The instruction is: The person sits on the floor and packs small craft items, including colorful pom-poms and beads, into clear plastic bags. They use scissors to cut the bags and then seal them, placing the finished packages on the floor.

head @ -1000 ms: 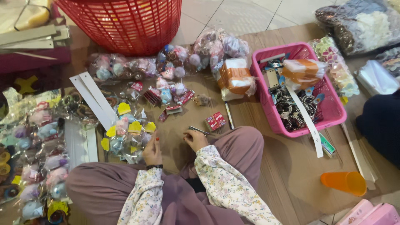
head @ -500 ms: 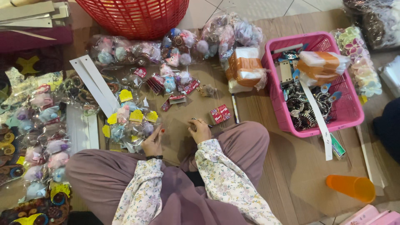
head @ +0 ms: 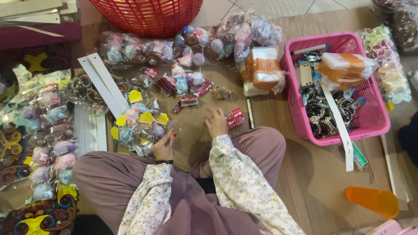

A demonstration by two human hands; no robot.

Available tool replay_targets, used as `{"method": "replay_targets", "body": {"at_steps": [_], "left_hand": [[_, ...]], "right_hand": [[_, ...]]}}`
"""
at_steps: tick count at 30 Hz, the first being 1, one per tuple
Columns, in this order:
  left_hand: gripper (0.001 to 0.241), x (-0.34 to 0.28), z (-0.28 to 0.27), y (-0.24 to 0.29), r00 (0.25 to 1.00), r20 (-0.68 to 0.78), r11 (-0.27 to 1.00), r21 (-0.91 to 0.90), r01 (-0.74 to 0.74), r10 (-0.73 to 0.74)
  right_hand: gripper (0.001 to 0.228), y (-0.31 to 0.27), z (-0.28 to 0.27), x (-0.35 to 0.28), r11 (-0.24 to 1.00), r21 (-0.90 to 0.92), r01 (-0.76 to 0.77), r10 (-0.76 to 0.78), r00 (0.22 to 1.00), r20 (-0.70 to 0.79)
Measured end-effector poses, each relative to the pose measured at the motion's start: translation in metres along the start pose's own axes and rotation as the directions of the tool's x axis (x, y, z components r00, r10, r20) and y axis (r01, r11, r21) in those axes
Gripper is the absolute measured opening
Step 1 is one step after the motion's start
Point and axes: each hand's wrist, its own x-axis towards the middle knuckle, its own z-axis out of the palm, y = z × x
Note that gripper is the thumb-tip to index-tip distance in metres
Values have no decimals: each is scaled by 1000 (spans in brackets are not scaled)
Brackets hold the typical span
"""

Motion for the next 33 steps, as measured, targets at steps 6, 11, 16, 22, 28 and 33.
{"method": "replay_targets", "body": {"at_steps": [6,11,16,22,28,33], "left_hand": [[22,0,-5,4,1000,19,998,55,-12,11],[21,3,-5,6,999,34,999,38,-16,15],[20,4,-5,10,998,49,1000,1,-29,29],[18,3,-4,10,997,44,997,29,-71,70],[19,4,-4,17,997,52,998,33,-61,60],[19,5,-8,41,997,53,998,-31,-60,62]], "right_hand": [[69,21,-20,71,951,-305,46,-44,999,12],[73,43,-23,92,890,-452,59,-30,997,71],[68,88,7,105,873,-482,77,-75,997,24],[42,87,-3,102,998,-60,-25,18,994,-112],[44,30,-40,83,935,233,-266,313,930,-191],[37,-48,-90,47,-388,830,-400,554,619,557]]}}
